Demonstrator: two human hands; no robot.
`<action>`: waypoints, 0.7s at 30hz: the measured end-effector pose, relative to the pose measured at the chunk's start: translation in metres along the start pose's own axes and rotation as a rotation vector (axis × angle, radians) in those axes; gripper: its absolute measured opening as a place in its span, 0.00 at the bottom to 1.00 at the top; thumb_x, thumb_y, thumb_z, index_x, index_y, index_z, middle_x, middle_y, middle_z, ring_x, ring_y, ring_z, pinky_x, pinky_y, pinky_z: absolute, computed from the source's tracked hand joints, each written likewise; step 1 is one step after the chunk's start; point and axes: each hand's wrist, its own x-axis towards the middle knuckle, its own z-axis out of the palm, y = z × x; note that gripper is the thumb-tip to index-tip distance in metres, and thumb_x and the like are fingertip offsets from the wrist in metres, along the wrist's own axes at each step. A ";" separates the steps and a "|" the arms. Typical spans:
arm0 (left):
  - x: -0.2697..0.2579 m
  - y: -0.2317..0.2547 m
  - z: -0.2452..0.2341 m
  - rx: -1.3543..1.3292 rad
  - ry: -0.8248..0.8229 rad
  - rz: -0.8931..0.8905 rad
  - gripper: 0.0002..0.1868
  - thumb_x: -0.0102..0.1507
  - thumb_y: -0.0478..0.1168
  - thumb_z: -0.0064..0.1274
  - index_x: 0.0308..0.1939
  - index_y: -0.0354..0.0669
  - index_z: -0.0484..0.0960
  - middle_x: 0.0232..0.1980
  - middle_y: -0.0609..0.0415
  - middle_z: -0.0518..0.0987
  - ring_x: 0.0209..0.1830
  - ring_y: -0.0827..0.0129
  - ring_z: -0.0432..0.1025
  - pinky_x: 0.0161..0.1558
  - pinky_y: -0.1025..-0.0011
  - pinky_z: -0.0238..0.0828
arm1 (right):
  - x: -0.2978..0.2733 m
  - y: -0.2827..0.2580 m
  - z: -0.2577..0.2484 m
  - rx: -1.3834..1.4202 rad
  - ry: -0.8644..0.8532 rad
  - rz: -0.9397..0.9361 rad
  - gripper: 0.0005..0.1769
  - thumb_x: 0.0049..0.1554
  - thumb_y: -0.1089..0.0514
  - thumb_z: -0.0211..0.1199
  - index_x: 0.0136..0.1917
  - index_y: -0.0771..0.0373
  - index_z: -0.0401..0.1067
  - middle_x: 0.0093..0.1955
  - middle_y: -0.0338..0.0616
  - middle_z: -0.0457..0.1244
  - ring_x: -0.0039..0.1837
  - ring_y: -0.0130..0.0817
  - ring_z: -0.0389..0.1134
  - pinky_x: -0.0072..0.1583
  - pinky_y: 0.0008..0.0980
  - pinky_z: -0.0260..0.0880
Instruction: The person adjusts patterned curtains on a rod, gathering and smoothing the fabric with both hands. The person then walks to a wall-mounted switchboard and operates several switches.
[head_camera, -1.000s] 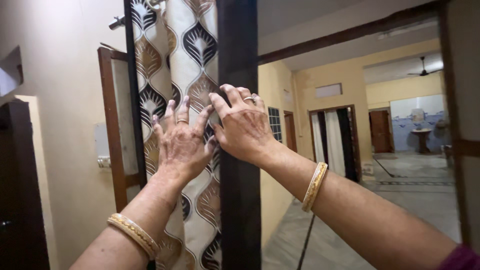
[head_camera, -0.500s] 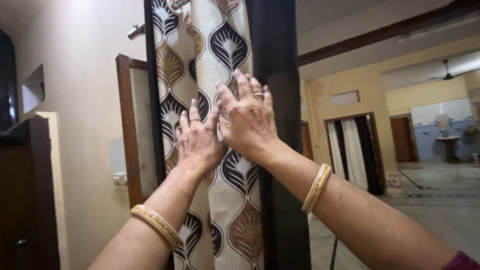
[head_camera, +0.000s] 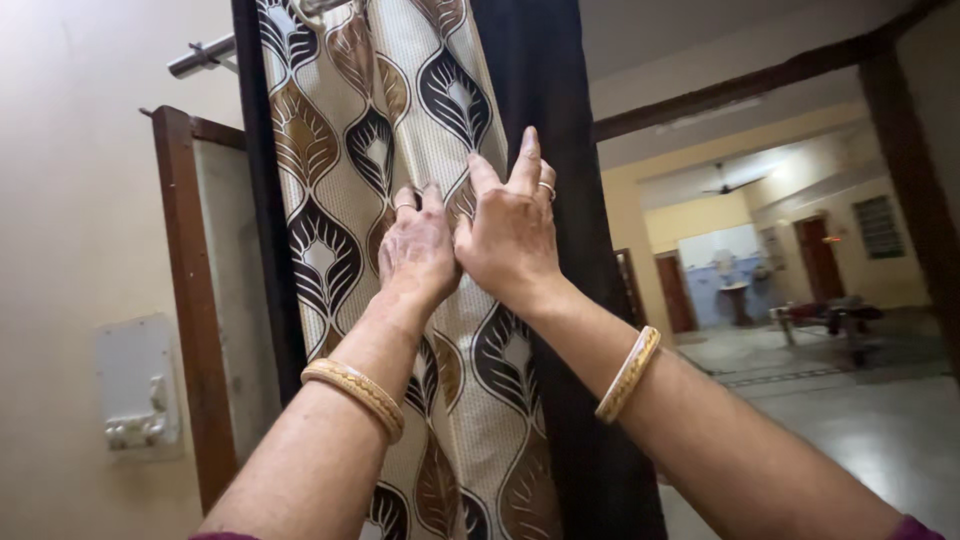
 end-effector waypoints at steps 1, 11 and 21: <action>0.003 -0.003 0.001 0.016 0.020 0.023 0.34 0.63 0.40 0.53 0.72 0.39 0.62 0.77 0.33 0.56 0.64 0.41 0.70 0.62 0.55 0.70 | 0.002 0.001 0.003 -0.032 -0.010 0.012 0.37 0.49 0.57 0.69 0.70 0.70 0.66 0.77 0.78 0.42 0.75 0.73 0.47 0.73 0.57 0.51; 0.013 -0.052 -0.016 -0.024 0.101 0.048 0.33 0.59 0.30 0.50 0.70 0.33 0.64 0.77 0.38 0.60 0.61 0.43 0.73 0.61 0.56 0.71 | 0.033 -0.007 0.015 -0.170 -0.100 0.219 0.37 0.46 0.57 0.69 0.67 0.70 0.65 0.79 0.74 0.42 0.77 0.69 0.47 0.75 0.52 0.53; 0.016 -0.095 -0.032 -0.025 0.160 0.033 0.36 0.59 0.32 0.52 0.73 0.40 0.63 0.77 0.48 0.60 0.64 0.49 0.70 0.61 0.59 0.69 | 0.046 -0.008 0.021 -0.321 -0.228 0.466 0.42 0.47 0.57 0.68 0.73 0.66 0.59 0.81 0.52 0.47 0.79 0.59 0.48 0.76 0.48 0.55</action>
